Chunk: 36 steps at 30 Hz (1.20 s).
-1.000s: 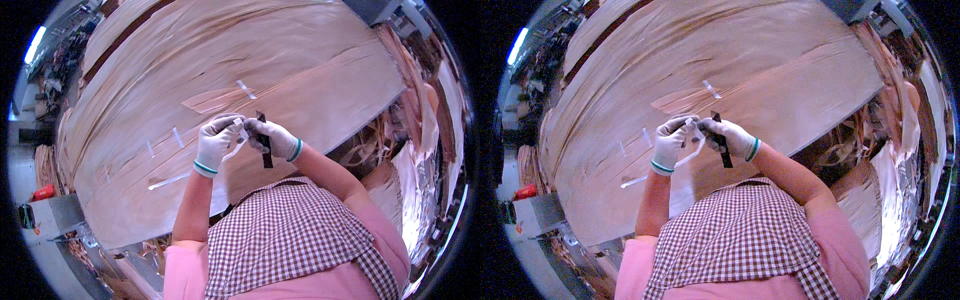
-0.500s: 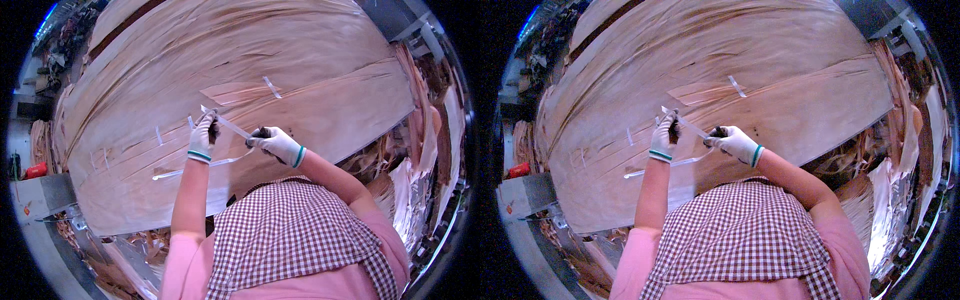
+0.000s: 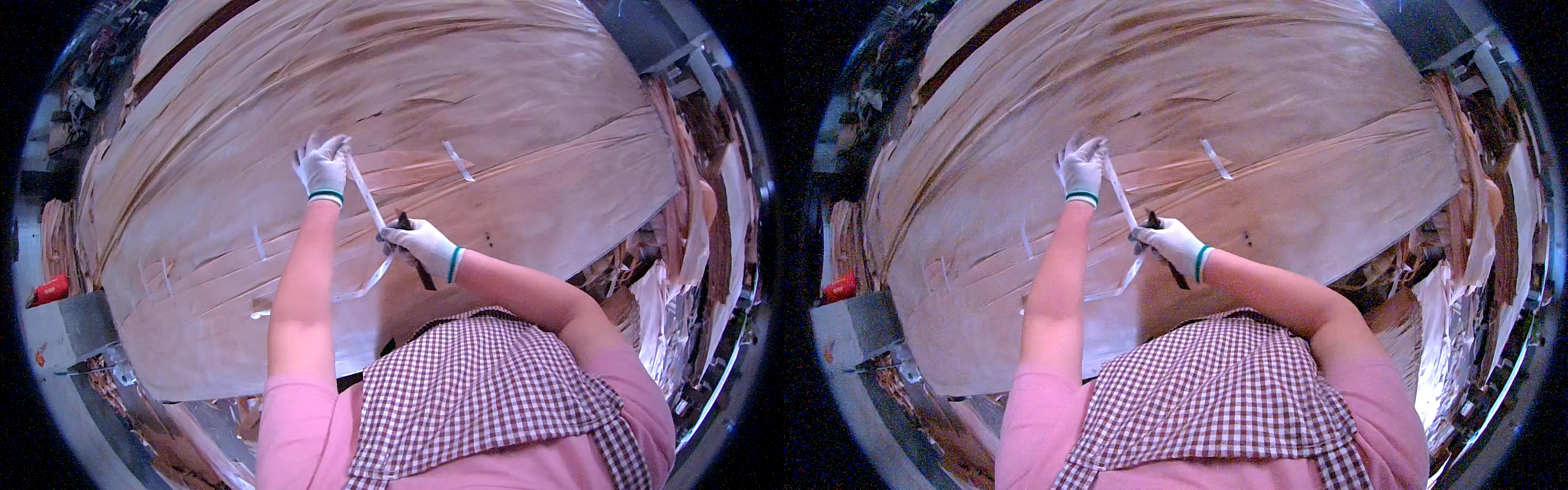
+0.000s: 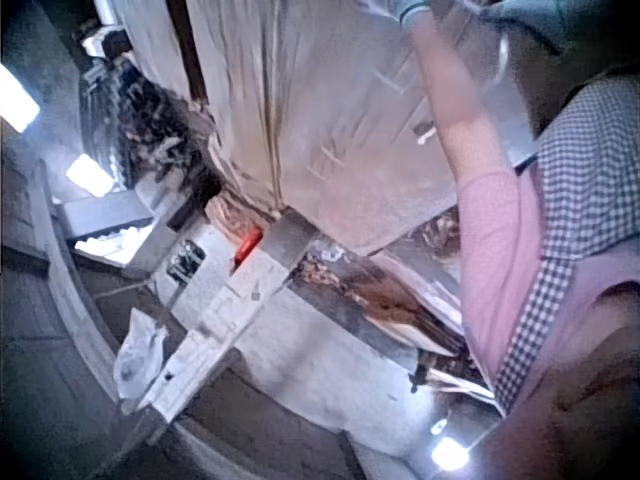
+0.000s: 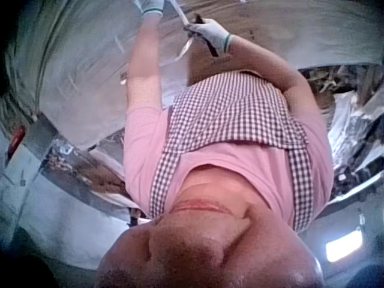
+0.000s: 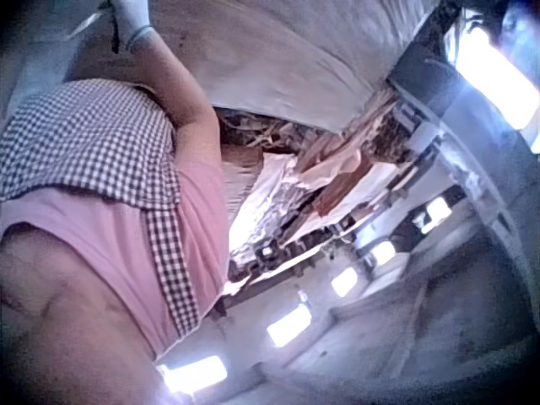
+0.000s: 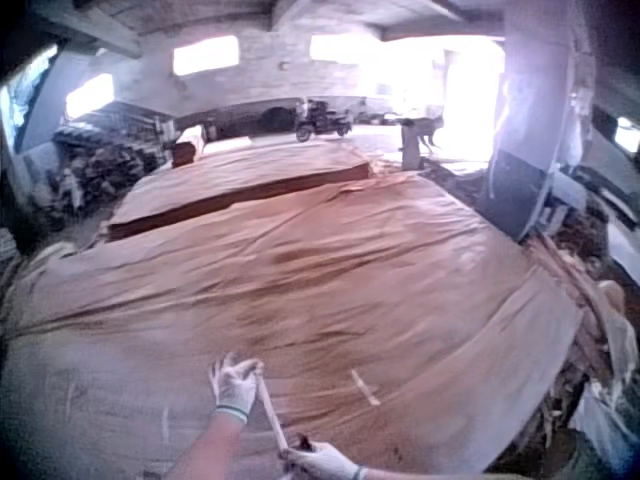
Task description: The person uses a utility knife to score and peel thin layers of wood veneer from a large wooden panel. They repeatedly lift the veneer strips and remove them, accumulating a pile of wood shavings on the floor.
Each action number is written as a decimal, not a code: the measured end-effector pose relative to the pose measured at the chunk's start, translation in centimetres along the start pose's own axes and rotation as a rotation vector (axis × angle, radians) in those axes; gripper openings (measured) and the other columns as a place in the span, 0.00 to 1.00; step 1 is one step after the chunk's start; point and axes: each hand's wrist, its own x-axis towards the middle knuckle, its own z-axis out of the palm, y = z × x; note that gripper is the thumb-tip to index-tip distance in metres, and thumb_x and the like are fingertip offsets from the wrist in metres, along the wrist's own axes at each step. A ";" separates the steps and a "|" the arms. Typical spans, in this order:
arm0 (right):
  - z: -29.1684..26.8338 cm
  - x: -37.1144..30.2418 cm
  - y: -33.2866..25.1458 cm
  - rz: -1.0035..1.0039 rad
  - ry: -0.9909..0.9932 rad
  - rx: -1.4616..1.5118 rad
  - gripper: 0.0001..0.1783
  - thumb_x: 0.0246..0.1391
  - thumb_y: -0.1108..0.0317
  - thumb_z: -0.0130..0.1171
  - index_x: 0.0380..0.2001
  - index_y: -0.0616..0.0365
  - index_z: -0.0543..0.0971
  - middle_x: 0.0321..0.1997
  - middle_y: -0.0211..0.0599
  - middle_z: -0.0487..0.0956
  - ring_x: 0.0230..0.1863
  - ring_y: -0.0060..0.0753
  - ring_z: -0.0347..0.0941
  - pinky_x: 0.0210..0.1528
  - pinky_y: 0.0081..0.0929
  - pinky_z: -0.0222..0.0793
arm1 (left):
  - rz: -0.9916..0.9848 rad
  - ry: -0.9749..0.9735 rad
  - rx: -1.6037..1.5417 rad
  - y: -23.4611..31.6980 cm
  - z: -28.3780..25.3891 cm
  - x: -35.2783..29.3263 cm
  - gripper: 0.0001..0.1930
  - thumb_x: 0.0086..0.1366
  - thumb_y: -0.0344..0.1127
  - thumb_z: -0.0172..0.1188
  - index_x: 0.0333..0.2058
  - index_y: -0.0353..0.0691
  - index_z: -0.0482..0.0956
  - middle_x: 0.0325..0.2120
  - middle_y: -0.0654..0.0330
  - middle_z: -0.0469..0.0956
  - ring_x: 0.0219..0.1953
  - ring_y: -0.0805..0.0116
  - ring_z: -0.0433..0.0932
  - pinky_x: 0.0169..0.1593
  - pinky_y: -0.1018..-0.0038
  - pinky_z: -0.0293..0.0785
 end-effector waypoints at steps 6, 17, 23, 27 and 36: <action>0.4 0.4 0.3 -0.006 0.023 0.011 0.14 0.57 0.58 0.57 0.38 0.58 0.79 0.27 0.27 0.76 0.19 0.14 0.60 0.21 0.16 0.55 | 0.018 -0.247 0.092 0.9 -0.6 -2.3 0.25 0.62 0.45 0.55 0.59 0.58 0.67 0.61 0.63 0.64 0.66 0.57 0.55 0.66 0.44 0.38; -5.0 1.4 2.5 -0.276 0.279 -0.229 0.10 0.53 0.65 0.59 0.31 0.63 0.78 0.24 0.33 0.78 0.25 0.27 0.71 0.31 0.29 0.68 | 0.079 -0.497 0.409 4.0 -2.6 -3.7 0.25 0.65 0.49 0.46 0.61 0.59 0.64 0.63 0.67 0.61 0.63 0.56 0.61 0.66 0.45 0.40; -5.3 0.6 3.5 -0.147 0.326 -0.100 0.12 0.53 0.63 0.60 0.31 0.64 0.78 0.26 0.29 0.77 0.28 0.21 0.68 0.34 0.24 0.66 | 0.252 -0.437 0.115 8.3 -1.7 -7.9 0.26 0.63 0.47 0.49 0.60 0.51 0.67 0.61 0.63 0.65 0.60 0.56 0.65 0.66 0.45 0.39; -6.3 -1.3 2.3 -0.145 0.184 -0.198 0.13 0.53 0.61 0.61 0.33 0.63 0.79 0.28 0.30 0.79 0.29 0.23 0.70 0.34 0.25 0.68 | 0.483 -0.307 0.298 9.5 1.1 -11.7 0.28 0.63 0.48 0.51 0.61 0.49 0.64 0.63 0.65 0.61 0.64 0.59 0.59 0.67 0.47 0.37; -12.5 -0.2 -2.8 -0.280 0.213 -0.133 0.13 0.56 0.61 0.58 0.33 0.61 0.77 0.24 0.26 0.74 0.22 0.19 0.68 0.24 0.18 0.62 | 0.160 -0.588 -0.058 9.4 0.1 -8.1 0.26 0.61 0.44 0.53 0.59 0.50 0.67 0.61 0.63 0.64 0.64 0.57 0.60 0.66 0.45 0.37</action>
